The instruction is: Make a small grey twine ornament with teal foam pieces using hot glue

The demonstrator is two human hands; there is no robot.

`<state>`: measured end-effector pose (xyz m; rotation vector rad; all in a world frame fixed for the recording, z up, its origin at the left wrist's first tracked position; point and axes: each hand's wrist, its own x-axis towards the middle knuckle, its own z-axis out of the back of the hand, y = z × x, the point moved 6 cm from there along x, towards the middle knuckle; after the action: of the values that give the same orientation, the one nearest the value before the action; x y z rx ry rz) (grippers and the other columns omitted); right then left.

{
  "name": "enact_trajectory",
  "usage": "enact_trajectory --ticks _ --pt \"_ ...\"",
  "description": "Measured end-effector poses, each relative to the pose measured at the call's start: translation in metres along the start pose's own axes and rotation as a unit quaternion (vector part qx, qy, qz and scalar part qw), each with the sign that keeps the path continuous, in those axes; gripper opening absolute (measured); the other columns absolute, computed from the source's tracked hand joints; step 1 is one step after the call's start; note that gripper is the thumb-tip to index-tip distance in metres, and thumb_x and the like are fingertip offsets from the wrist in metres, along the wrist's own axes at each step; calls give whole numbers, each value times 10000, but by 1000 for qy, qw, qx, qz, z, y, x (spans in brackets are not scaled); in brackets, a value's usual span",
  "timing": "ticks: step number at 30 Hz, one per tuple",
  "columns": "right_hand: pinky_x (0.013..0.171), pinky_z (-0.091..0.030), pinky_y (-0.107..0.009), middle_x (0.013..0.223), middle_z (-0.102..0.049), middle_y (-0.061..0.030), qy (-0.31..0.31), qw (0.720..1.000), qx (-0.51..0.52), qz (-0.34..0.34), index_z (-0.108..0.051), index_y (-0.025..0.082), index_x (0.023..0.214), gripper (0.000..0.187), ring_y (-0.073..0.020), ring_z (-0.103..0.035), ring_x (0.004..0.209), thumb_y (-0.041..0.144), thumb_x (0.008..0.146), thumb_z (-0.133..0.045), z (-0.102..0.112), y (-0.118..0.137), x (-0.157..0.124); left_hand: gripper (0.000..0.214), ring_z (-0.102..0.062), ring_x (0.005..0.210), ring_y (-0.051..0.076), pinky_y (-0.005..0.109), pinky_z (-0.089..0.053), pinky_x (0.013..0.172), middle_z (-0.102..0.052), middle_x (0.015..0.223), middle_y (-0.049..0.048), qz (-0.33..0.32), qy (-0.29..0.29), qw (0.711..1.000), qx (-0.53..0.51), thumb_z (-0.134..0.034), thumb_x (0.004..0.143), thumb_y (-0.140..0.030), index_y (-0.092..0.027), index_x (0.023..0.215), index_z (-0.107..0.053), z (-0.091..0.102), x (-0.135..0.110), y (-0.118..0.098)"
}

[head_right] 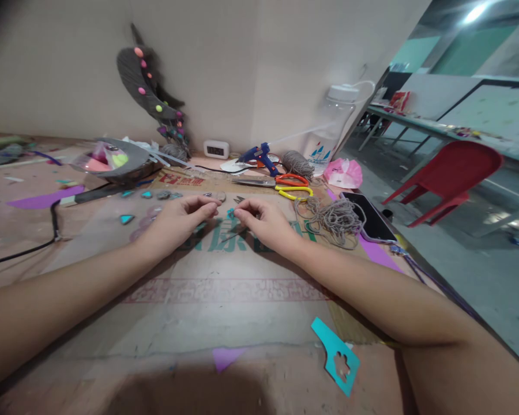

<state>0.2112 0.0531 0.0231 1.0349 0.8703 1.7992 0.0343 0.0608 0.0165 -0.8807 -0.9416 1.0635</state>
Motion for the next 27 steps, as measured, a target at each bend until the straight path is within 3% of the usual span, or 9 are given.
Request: enact_trajectory --ticks 7,12,18,22,25,27 --pt "592 -413 -244 649 -563 32 -120 992 42 -8 -595 183 787 267 -105 -506 603 439 854 -636 21 -4 3 274 -642 718 169 303 -468 690 -706 778 17 28 -16 999 -14 -699 790 -469 -199 792 -654 2 -1 3" --pt "586 -404 -244 639 -547 40 -116 991 63 -11 -600 182 795 263 -97 -490 588 434 850 -650 21 -6 4 292 -633 723 160 297 -465 695 -710 797 26 4 -9 1000 2 -615 859 -468 -189 802 -678 1 0 3" --pt "601 -433 -259 646 -561 38 -104 993 50 -10 -602 187 807 279 -109 -521 604 458 836 -660 18 -8 4 265 -683 897 185 322 -501 825 -755 1012 56 19 7 999 -35 -624 858 -364 -212 1047 -728 -3 0 5" --pt "606 -448 -264 661 -583 31 -98 994 36 -9 -605 190 810 282 -115 -537 614 465 838 -657 17 -8 3 213 -691 892 206 334 -507 839 -763 964 52 26 -7 1000 5 -662 834 -402 -202 880 -718 2 -2 -1" --pt "613 -450 -262 675 -596 27 -99 995 28 2 -600 192 815 277 -116 -549 626 463 850 -647 18 -8 3 352 -698 851 227 365 -528 818 -763 917 72 9 0 999 49 -538 909 -503 -195 862 -702 1 -3 -3" --pt "612 -460 -261 677 -593 32 -85 996 42 1 -574 199 812 290 -114 -559 618 479 866 -626 16 -9 4 384 -693 999 244 389 -517 925 -757 1080 97 -44 29 993 102 -443 964 -457 -188 1020 -712 -6 -5 -7"
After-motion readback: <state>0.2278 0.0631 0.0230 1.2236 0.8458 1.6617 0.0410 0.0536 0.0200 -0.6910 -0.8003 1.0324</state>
